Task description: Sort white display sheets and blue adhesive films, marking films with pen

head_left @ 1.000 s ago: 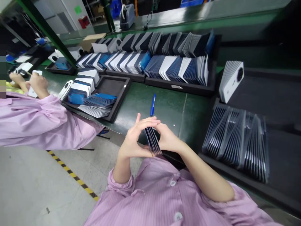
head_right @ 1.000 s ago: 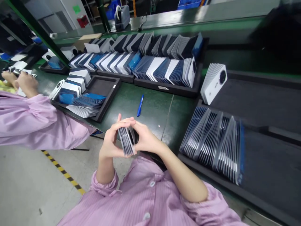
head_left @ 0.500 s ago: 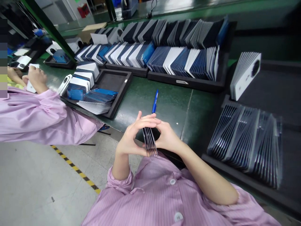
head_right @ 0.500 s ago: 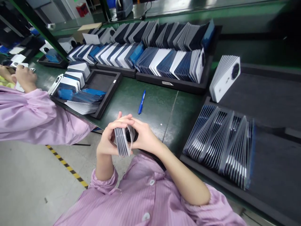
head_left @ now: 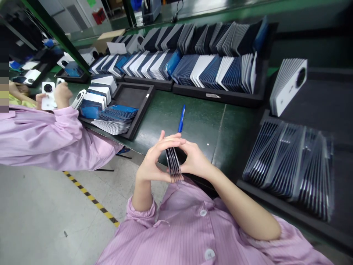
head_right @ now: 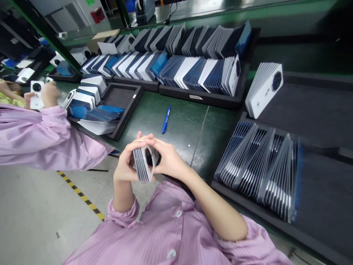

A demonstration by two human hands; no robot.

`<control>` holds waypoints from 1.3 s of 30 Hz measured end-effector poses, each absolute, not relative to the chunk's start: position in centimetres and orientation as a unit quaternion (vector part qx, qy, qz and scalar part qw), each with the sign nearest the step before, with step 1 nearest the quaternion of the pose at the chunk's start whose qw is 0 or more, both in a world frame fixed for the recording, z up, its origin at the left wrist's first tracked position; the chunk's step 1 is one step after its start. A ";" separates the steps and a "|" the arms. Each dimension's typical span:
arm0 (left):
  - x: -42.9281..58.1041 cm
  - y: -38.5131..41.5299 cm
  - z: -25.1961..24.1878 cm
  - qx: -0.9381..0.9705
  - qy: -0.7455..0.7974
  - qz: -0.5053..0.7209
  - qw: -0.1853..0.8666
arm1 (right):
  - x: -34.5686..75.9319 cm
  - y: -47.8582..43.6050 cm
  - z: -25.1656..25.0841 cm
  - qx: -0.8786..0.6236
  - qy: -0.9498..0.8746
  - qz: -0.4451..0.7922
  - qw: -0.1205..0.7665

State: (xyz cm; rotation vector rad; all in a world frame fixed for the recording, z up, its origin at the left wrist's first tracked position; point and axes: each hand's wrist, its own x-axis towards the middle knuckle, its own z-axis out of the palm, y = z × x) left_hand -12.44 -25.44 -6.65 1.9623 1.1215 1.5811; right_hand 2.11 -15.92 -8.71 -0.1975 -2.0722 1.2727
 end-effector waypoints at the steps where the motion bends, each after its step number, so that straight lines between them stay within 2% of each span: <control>1: -12.5 -25.5 -6.8 0.698 0.400 0.563 0.188 | 2.1 -15.9 -8.6 -0.078 -0.798 0.488 0.344; 6: -12.9 -25.9 -7.8 0.662 0.449 0.580 0.154 | 2.2 -15.8 -8.4 -0.092 -0.803 0.491 0.327; 11: -13.0 -26.0 -8.4 0.654 0.423 0.611 0.137 | 2.2 -15.9 -8.4 -0.083 -0.802 0.481 0.345; 23: -12.5 -26.0 -7.6 0.661 0.438 0.598 0.116 | 2.0 -15.8 -8.9 -0.088 -0.794 0.461 0.388; 39: -11.8 -25.9 -6.9 0.658 0.448 0.597 0.102 | 2.2 -15.9 -8.8 -0.097 -0.776 0.497 0.376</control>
